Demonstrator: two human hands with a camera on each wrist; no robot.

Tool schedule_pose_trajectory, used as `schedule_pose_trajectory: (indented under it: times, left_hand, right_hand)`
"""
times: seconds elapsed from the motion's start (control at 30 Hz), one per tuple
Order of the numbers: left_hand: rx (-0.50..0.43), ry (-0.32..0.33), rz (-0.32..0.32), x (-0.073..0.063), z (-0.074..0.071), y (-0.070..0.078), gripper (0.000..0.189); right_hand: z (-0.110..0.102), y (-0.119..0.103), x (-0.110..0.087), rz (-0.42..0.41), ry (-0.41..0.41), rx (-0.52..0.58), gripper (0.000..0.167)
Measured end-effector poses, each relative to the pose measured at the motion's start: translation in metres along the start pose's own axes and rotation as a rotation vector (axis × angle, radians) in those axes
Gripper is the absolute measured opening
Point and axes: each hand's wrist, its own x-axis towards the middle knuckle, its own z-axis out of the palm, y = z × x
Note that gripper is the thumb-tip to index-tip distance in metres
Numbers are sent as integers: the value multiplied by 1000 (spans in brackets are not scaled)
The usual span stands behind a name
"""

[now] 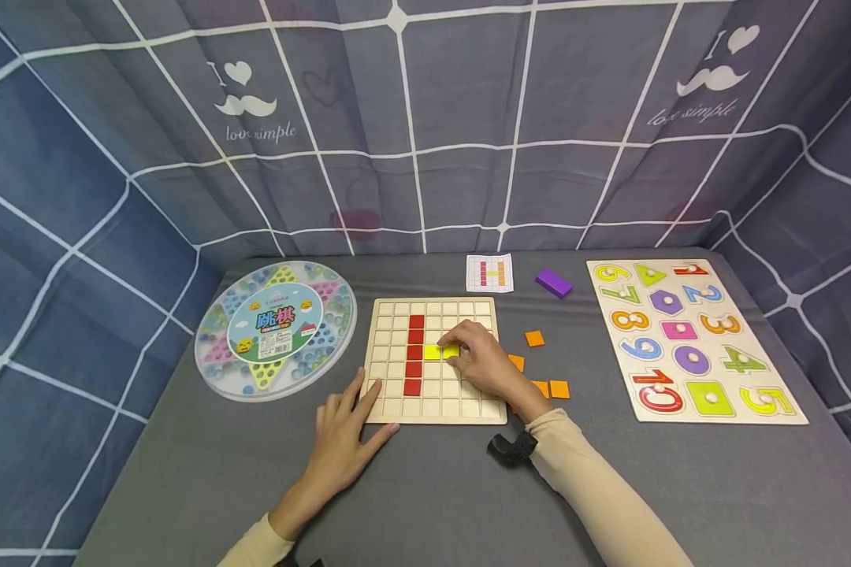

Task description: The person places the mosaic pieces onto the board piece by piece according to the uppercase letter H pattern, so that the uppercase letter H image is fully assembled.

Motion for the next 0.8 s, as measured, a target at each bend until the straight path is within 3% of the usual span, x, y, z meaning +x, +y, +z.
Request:
schedule_pose_trajectory:
  times: [0.4,0.8]
  left_hand:
    - [-4,-25,-12,1,1,1,73]
    - [14,19,15,1,2,0,73]
  right_hand:
    - [2,-2,-1,0,-21,-35,25]
    - [2,-3,1,34,-55,-38,23]
